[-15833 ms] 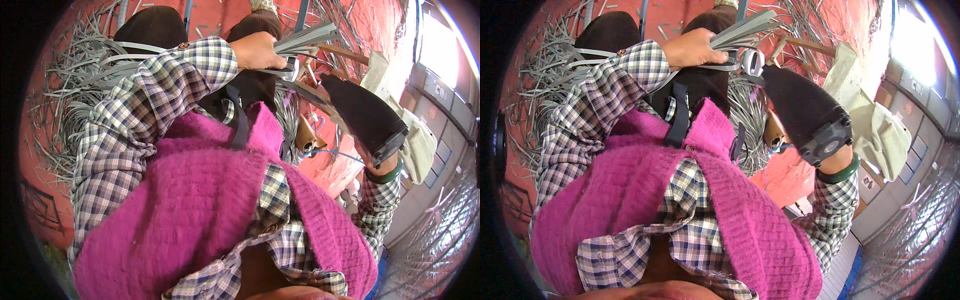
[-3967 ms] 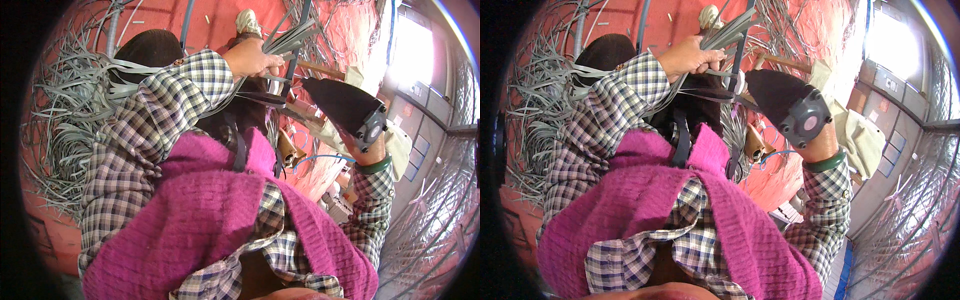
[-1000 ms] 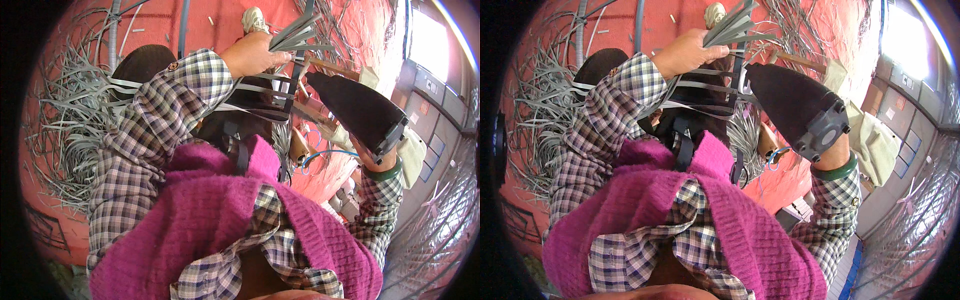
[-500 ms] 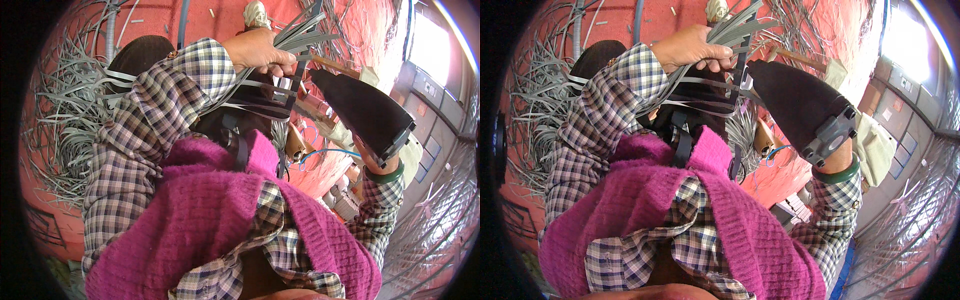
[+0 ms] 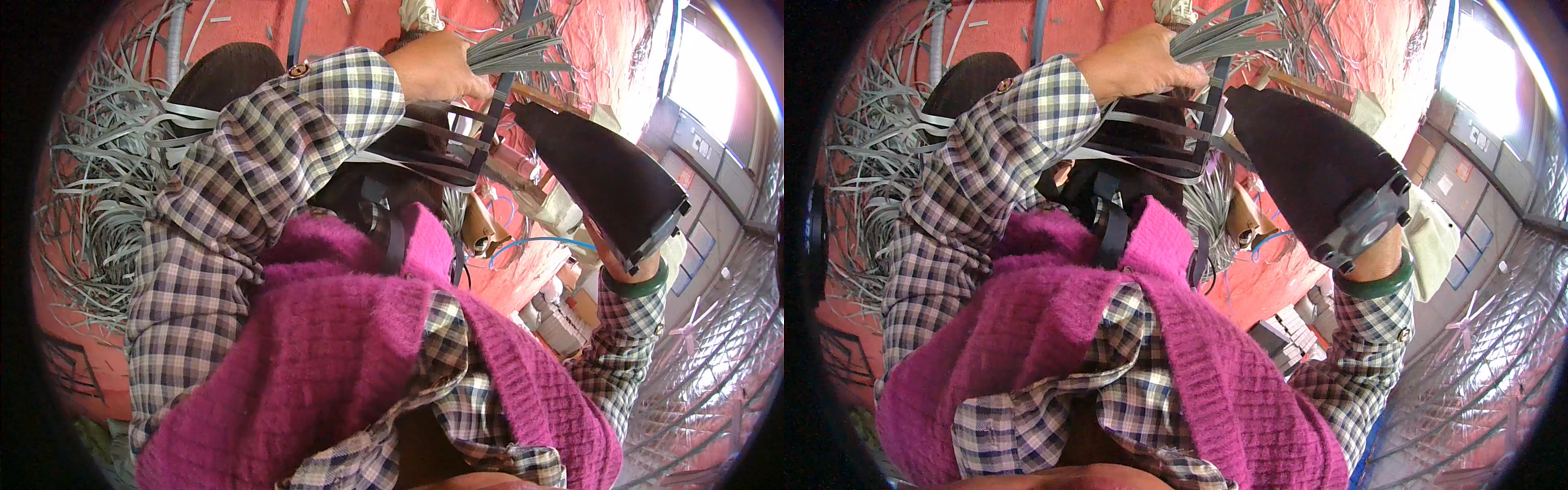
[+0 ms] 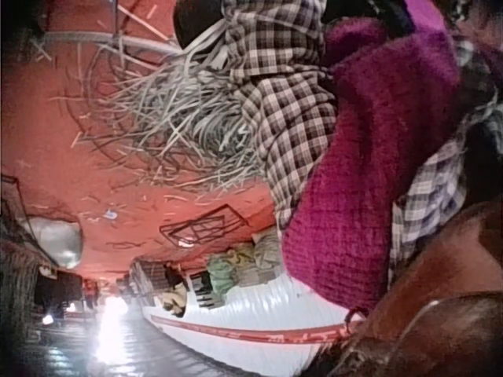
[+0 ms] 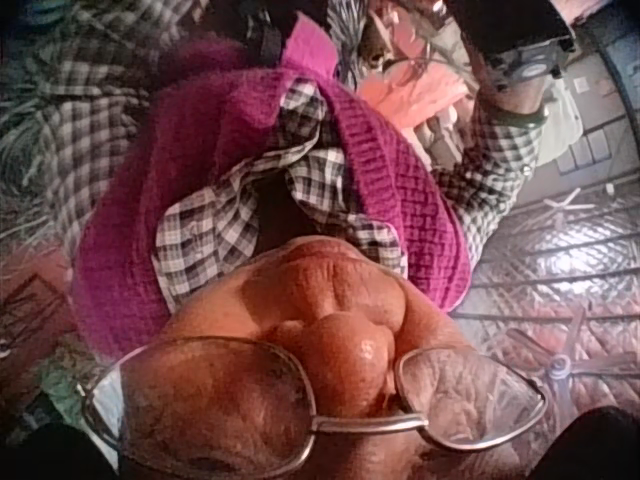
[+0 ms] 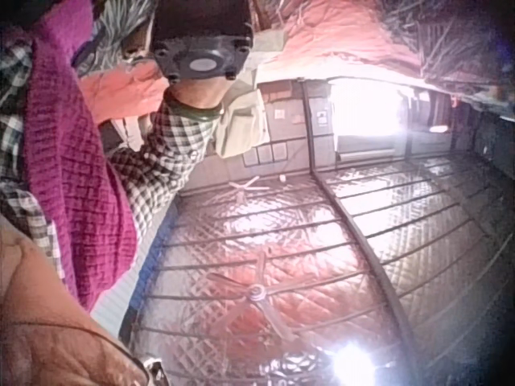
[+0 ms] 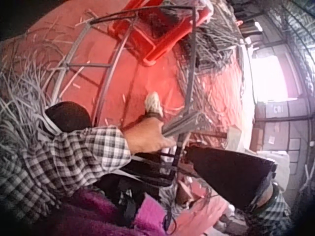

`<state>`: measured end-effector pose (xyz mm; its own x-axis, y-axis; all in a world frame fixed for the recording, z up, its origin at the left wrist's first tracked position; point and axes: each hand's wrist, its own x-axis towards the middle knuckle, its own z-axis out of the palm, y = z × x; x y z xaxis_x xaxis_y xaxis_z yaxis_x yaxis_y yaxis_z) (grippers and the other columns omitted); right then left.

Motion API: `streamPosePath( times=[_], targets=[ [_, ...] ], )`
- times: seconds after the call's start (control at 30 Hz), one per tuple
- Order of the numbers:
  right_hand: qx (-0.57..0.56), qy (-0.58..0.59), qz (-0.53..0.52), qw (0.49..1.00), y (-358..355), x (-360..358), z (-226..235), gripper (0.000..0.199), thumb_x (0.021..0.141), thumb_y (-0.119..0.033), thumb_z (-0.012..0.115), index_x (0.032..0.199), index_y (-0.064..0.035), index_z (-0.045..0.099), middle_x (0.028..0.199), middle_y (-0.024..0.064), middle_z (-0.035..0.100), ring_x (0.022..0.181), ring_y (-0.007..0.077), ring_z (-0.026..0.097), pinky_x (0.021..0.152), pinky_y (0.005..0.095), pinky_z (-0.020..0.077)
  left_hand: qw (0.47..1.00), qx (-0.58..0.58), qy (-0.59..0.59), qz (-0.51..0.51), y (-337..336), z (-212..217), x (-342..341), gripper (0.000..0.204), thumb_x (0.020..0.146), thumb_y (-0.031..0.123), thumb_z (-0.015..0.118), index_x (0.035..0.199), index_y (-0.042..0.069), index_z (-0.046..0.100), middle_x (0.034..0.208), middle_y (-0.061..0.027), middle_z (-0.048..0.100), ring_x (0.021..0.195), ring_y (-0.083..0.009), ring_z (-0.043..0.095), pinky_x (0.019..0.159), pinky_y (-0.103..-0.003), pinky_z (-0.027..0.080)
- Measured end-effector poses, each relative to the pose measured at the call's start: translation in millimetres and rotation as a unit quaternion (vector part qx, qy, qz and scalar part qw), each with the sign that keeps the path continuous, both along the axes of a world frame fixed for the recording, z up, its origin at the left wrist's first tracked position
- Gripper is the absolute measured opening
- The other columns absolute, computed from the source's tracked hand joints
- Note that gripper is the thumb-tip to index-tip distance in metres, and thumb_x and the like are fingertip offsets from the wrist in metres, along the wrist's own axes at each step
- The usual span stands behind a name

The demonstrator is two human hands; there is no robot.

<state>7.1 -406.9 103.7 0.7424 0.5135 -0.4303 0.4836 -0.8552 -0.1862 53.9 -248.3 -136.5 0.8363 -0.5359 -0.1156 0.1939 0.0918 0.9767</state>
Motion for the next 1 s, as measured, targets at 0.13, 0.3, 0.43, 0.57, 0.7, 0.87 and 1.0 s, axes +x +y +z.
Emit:
streamPosePath(
  times=[0.13, 0.3, 0.43, 0.57, 0.7, 0.87, 1.0],
  targets=[
    [0.043, 0.016, -0.131, 0.99, 5.7, -2.6, 0.0, 0.033, 0.079, -0.015, 0.059, 0.108, -0.0014, 0.052, 0.1, 0.0086, 0.058, 0.084, 0.0225, 0.056, 0.074, 0.0307, 0.0456, 0.999, 0.017, -0.025, 0.033, -5.2, -2.5, -2.2, 0.027, 0.07, 0.034, 0.065, 0.076, 0.008, 0.068, 0.065, -0.0114, 0.061, 0.062, -0.0225, 0.059, 0.061, -0.034, 0.046],
    [0.101, 0.042, -0.282, 0.953, -3.1, -5.6, -1.6, 0.028, 0.077, -0.016, 0.062, 0.1, 0.0002, 0.058, 0.089, 0.0077, 0.064, 0.072, 0.0235, 0.061, 0.065, 0.0309, 0.0496, 0.998, 0.06, -0.014, 0.004, -3.8, 4.1, -1.4, 0.029, 0.073, 0.027, 0.066, 0.088, 0.002, 0.063, 0.071, -0.009, 0.062, 0.064, -0.0166, 0.059, 0.063, -0.029, 0.046],
    [0.187, 0.132, -0.306, 0.924, -19.6, -0.4, -9.4, 0.027, 0.078, -0.003, 0.052, 0.105, 0.0006, 0.058, 0.095, 0.0119, 0.064, 0.081, 0.0201, 0.062, 0.072, 0.0271, 0.0495, 0.998, 0.058, 0.0, 0.004, 1.3, 12.3, -3.3, 0.035, 0.076, 0.026, 0.066, 0.095, -0.002, 0.06, 0.076, -0.0107, 0.063, 0.066, -0.0158, 0.06, 0.065, -0.029, 0.047],
    [0.031, 0.053, -0.179, 0.982, -24.1, 3.6, -10.7, 0.022, 0.074, -0.001, 0.054, 0.095, 0.0017, 0.06, 0.083, 0.0101, 0.064, 0.07, 0.0167, 0.061, 0.063, 0.0256, 0.0486, 0.996, 0.087, -0.017, 0.014, 2.7, 16.1, -4.5, 0.036, 0.076, 0.028, 0.066, 0.097, -0.001, 0.06, 0.078, -0.0129, 0.064, 0.067, -0.0185, 0.061, 0.066, -0.03, 0.047],
    [-0.006, 0.054, -0.218, 0.974, -14.4, 4.6, -8.1, 0.018, 0.071, 0.0, 0.057, 0.088, 0.0014, 0.06, 0.08, 0.0087, 0.064, 0.066, 0.0164, 0.06, 0.06, 0.0266, 0.0479, 0.998, 0.069, -0.007, 0.002, 2.7, 15.0, -4.9, 0.036, 0.075, 0.029, 0.066, 0.097, 0.0, 0.061, 0.076, -0.0134, 0.064, 0.065, -0.02, 0.061, 0.064, -0.031, 0.048],
    [0.002, 0.062, -0.174, 0.983, 4.2, 7.7, -2.1, 0.019, 0.066, -0.002, 0.061, 0.084, -0.0003, 0.06, 0.074, 0.0102, 0.062, 0.062, 0.0199, 0.06, 0.058, 0.0282, 0.0474, 0.997, 0.07, -0.016, 0.006, 2.5, 14.7, -5.7, 0.036, 0.074, 0.03, 0.065, 0.096, 0.001, 0.061, 0.074, -0.0138, 0.063, 0.064, -0.0209, 0.061, 0.063, -0.032, 0.048],
    [-0.034, 0.052, -0.071, 0.996, 16.5, 15.2, -2.1, 0.023, 0.065, -0.005, 0.063, 0.087, -0.0017, 0.059, 0.074, 0.0127, 0.061, 0.065, 0.0245, 0.061, 0.06, 0.03, 0.0476, 0.996, 0.085, -0.023, 0.005, 1.7, 14.9, -5.8, 0.038, 0.074, 0.031, 0.065, 0.097, 0.001, 0.061, 0.076, -0.0142, 0.063, 0.064, -0.0208, 0.061, 0.062, -0.032, 0.048]
  ],
)
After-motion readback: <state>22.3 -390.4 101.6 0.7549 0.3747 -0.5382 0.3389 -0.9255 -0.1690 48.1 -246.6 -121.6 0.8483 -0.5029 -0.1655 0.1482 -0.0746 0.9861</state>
